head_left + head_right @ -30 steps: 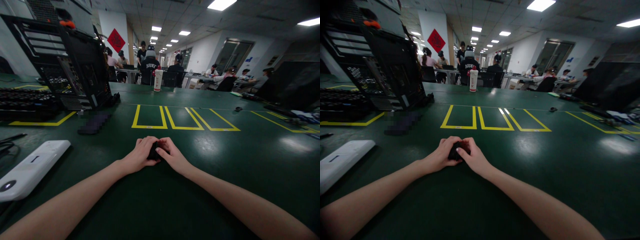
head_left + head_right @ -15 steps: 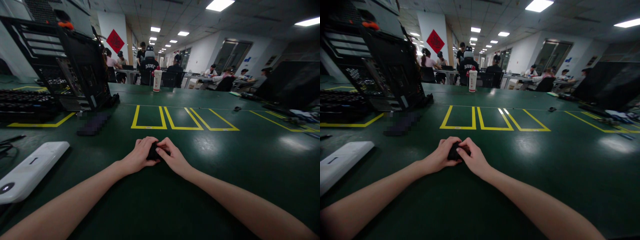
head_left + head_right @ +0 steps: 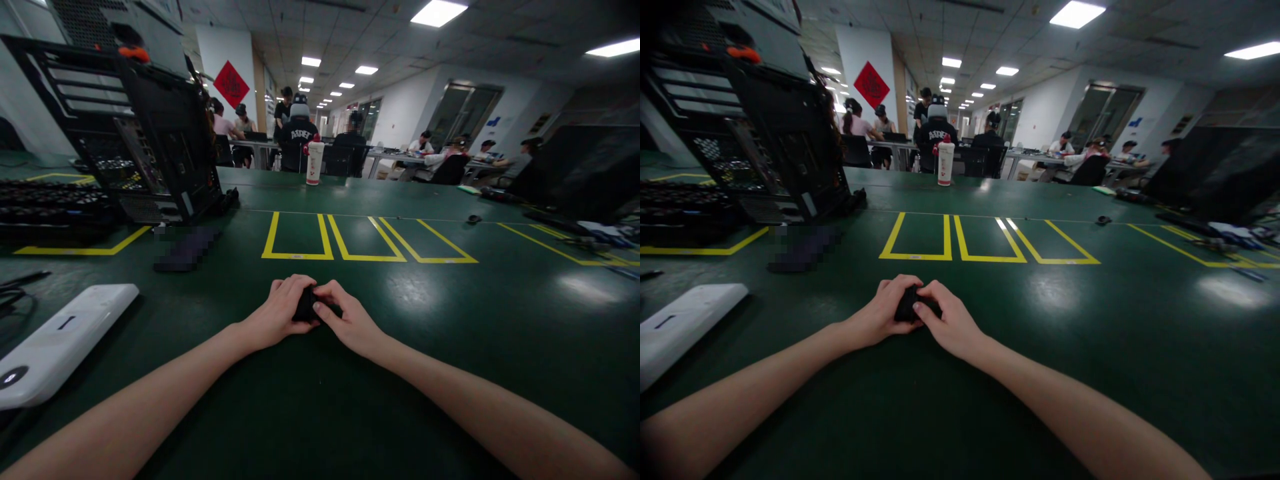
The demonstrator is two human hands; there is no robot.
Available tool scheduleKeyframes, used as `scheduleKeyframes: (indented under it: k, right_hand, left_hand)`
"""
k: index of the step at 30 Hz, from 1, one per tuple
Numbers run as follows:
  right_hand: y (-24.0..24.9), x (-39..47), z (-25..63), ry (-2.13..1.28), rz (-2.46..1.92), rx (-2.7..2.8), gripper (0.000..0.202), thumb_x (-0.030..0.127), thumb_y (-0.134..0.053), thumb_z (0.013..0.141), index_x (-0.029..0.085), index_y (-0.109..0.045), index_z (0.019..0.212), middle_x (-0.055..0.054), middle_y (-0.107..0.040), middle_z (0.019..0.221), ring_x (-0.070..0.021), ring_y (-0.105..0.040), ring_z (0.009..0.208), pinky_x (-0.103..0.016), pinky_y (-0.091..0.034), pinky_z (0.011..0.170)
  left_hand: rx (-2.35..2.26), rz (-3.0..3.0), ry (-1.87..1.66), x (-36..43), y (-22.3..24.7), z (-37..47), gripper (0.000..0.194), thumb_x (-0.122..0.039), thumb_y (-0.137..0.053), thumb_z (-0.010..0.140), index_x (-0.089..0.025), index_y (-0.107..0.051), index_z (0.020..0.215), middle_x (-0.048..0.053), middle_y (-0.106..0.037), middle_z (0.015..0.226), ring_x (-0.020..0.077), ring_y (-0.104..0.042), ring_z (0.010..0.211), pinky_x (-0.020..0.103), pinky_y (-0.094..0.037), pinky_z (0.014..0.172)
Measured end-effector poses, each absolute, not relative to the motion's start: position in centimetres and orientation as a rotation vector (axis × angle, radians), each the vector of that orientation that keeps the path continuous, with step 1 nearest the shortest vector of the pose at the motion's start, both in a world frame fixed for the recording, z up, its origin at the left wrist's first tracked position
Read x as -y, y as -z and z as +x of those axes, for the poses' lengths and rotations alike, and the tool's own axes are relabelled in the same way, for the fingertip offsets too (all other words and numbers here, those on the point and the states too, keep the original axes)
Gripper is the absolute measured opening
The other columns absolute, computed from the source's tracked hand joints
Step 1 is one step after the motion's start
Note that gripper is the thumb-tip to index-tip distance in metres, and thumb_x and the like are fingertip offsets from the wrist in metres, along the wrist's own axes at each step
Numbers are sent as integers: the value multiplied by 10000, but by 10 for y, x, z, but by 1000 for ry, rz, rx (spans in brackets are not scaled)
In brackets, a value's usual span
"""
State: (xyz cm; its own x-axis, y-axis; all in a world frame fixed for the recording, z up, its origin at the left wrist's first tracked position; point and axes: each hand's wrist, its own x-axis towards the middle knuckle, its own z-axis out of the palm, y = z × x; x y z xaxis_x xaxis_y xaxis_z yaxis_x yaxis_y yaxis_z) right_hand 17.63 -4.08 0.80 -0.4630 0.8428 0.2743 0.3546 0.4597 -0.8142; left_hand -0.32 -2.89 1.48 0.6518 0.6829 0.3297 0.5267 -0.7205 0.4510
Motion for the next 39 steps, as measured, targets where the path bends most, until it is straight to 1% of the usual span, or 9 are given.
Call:
scheduleKeyframes:
  k: [3,6,13,20,25,30,33,36,39]
  right_hand:
    - [-5,37,173,-1022,-979,1893,50,241,-429,866,217,-460,897,2,-530,872,-145,-555,860,-325,-473,779]
    - [-4,37,171,-1079,-1003,1838,110,245,-453,854,223,-438,961,-7,-533,932,-150,-552,893,-327,-473,784]
    - [-6,43,173,-1006,-1014,1934,178,238,-423,869,239,-403,1046,-15,-544,965,-154,-550,905,-340,-466,784]
    - [-7,46,175,-792,-1083,2028,120,237,-499,822,219,-476,938,-15,-521,919,-167,-534,859,-361,-449,783]
    - [-3,43,171,-1045,-996,1841,55,255,-446,857,217,-450,895,-1,-531,878,-151,-565,857,-320,-480,742]
    - [-2,40,171,-1151,-1078,1772,216,282,-492,833,206,-436,1028,-37,-541,991,-172,-550,937,-366,-473,816]
    - [-3,40,173,-1171,-1110,1833,212,307,-456,852,205,-463,1038,-41,-543,1005,-177,-542,934,-392,-456,838]
    - [-3,40,175,-1211,-1001,1849,171,261,-493,835,218,-456,996,-20,-533,980,-167,-539,937,-361,-466,817]
    - [-3,41,175,-1247,-890,1832,211,227,-539,808,228,-433,991,-8,-522,983,-158,-530,975,-341,-455,843]
  left_hand:
    - [-967,2552,-697,29,-15,-3,517,-258,-613,761,-212,-310,1177,78,-466,1121,243,-462,1042,403,-330,884]
    - [-959,2557,-705,29,-16,-3,519,-256,-610,763,-220,-304,1181,80,-463,1133,249,-461,1048,412,-333,881]
    - [-958,2564,-688,29,-15,-4,508,-235,-609,762,-215,-305,1169,85,-456,1125,250,-452,1053,413,-330,886]
    - [-957,2553,-697,29,-15,-4,506,-218,-604,758,-218,-304,1164,80,-448,1124,247,-455,1045,400,-339,875]
    - [-962,2567,-695,29,-16,-3,508,-244,-609,762,-214,-303,1167,89,-452,1130,252,-447,1062,407,-328,883]
    - [-950,2560,-691,29,-16,-4,513,-245,-607,763,-225,-302,1174,89,-452,1139,258,-450,1061,418,-331,881]
    - [-957,2564,-701,29,-15,-5,526,-245,-616,754,-215,-305,1177,89,-452,1144,255,-451,1060,413,-329,887]
    - [-962,2565,-711,29,-15,-5,520,-223,-624,741,-204,-320,1162,81,-463,1120,245,-460,1045,396,-339,875]
    - [-968,2567,-698,29,-15,-5,523,-199,-625,735,-198,-320,1160,86,-463,1118,243,-454,1049,390,-344,869]
